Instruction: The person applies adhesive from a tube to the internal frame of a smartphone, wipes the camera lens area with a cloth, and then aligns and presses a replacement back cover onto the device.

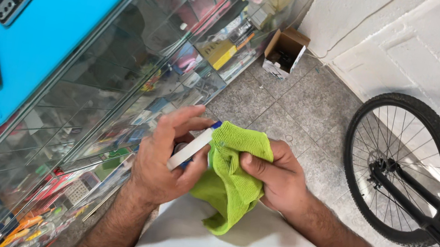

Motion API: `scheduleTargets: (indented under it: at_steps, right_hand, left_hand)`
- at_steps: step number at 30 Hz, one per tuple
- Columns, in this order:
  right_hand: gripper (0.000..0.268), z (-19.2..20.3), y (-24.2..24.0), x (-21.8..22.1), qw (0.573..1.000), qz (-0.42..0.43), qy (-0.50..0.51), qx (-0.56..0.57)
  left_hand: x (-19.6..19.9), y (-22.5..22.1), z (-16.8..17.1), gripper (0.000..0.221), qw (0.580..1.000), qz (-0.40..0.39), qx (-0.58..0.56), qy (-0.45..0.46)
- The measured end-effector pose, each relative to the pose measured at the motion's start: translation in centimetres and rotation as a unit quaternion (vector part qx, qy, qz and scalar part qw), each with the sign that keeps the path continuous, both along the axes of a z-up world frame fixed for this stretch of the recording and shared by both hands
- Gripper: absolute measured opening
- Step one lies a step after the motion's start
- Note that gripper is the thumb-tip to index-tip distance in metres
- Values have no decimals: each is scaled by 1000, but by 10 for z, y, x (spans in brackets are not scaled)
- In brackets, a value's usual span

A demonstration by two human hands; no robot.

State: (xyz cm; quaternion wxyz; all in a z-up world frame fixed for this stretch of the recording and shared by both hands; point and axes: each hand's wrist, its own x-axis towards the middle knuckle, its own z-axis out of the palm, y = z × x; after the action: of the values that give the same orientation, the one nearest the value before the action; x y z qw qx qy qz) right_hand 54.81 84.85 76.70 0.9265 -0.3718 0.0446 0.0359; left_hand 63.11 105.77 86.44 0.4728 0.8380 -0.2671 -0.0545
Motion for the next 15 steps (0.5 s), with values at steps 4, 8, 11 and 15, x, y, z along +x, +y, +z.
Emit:
scheduleTargets:
  at_steps: [4,8,11,15]
  right_hand:
    - [20,-32,-29,-10,989,-22,82,119]
    - [14,-62,-65,-23,986,-123,60,95]
    - [18,-77,-92,-47,974,-214,76,13]
    - [36,-89,-125,-74,953,-290,67,-58]
  left_hand:
    - [14,-19,-42,54,995,25,96,-5]
    - [48,-42,-110,35,993,58,106,3]
    - [71,-53,-196,16,994,22,101,-28]
    - [82,-64,-348,33,977,20,212,12]
